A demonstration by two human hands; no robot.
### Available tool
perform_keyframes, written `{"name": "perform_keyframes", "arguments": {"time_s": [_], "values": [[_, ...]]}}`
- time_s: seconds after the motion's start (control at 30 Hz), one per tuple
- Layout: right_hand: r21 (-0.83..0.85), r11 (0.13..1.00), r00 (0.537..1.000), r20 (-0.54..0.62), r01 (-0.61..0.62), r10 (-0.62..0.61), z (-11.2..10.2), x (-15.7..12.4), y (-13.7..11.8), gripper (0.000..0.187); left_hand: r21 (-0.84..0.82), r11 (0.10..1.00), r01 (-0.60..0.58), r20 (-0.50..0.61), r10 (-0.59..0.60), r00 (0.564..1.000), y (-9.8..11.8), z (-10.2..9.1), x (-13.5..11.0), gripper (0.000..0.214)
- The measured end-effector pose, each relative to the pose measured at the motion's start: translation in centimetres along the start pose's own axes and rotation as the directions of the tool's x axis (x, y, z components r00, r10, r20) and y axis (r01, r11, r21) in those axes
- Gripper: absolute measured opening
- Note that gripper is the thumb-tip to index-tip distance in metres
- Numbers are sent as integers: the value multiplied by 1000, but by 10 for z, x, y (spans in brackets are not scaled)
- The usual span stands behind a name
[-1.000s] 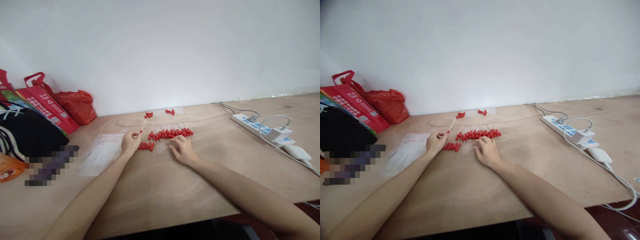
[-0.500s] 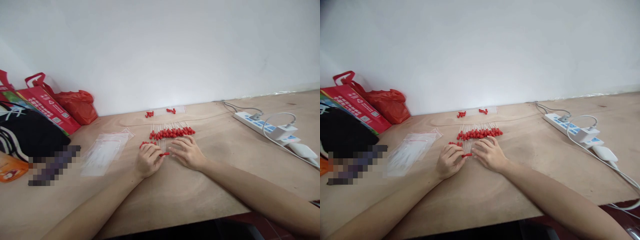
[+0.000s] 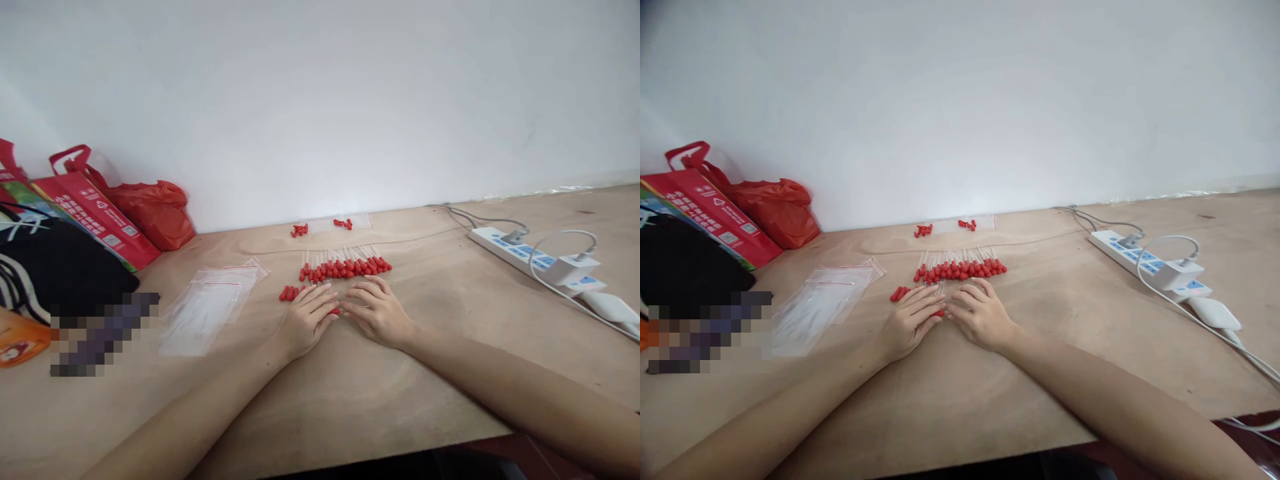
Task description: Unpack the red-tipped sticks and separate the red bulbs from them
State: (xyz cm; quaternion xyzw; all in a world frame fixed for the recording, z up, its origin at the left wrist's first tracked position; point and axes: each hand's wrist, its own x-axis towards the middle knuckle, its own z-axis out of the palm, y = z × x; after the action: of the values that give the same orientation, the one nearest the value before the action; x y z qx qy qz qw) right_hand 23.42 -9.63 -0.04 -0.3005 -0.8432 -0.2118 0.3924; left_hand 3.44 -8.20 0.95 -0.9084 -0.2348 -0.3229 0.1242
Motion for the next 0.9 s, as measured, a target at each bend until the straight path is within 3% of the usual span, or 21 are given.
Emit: {"name": "perform_keyframes", "arguments": {"time_s": [0.4,0.7,0.8,0.9], "values": [[-51,999,995,95,17,-12,-5,-4,-1,16,-10,1000,-2,14,2,1000,5,-12,-3,14],[-51,999,998,55,14,-11,-9,-4,3,17,-33,999,0,-21,0,1000,2,-16,-8,16],[-59,994,995,40,-87,90,-11,-8,11,18,-35,995,94,-73,-96,993,-7,-20,-17,16],[-60,981,978,88,-186,190,-7,-12,17,20,-35,958,286,-178,-287,941,-18,-22,-23,16]]}}
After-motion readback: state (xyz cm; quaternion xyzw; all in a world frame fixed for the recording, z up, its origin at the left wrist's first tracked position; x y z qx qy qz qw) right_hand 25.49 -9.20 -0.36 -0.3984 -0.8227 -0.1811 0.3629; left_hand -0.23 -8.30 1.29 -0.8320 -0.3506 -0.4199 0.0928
